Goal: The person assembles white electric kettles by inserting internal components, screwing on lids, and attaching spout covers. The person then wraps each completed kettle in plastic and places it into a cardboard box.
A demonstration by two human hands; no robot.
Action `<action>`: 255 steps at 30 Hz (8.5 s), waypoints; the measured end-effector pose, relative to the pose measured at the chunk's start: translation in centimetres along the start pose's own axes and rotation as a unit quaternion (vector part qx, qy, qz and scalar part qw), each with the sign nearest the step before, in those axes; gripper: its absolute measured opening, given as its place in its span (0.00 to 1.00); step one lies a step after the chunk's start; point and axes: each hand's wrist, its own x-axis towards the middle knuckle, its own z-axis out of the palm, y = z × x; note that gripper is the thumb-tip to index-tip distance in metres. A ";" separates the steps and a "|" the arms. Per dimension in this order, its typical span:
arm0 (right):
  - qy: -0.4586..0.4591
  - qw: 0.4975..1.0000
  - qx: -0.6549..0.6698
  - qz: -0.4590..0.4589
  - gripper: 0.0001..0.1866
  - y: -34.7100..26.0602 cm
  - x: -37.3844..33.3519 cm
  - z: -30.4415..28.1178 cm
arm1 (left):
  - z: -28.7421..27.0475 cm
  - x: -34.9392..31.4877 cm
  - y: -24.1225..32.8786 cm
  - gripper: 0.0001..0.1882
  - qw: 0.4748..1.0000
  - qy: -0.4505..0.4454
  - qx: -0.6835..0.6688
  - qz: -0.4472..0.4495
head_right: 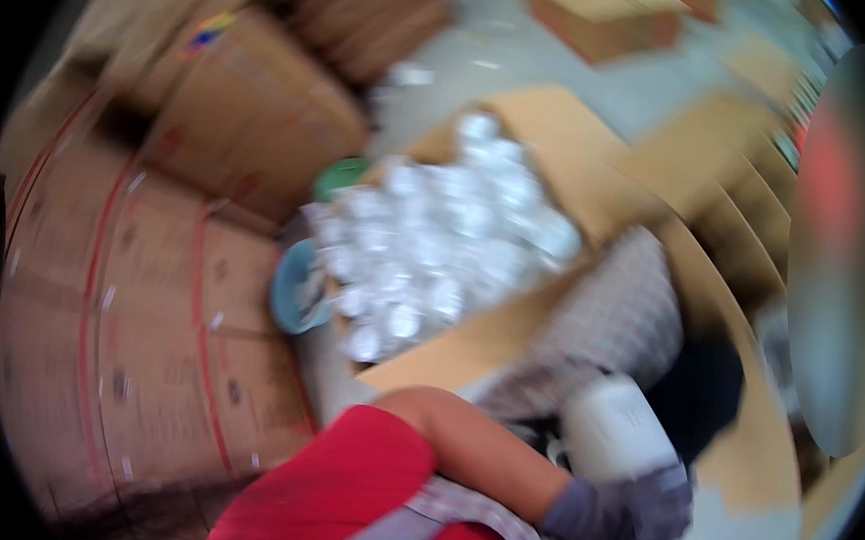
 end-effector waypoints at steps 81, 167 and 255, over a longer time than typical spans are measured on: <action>0.245 0.599 -0.737 -0.195 0.12 -10.3 -1.7 6.6 | -4.3 2.7 -1.9 0.39 0.997 -0.024 0.002 -0.077; 0.348 0.606 -0.406 -0.588 0.25 -28.7 10.6 -4.6 | -12.9 -6.2 -11.6 0.38 0.730 0.535 -0.349 -0.242; 0.054 0.657 0.285 -0.696 0.39 -4.7 5.4 -9.1 | -5.5 18.1 -5.2 0.23 0.910 -0.032 -0.411 0.049</action>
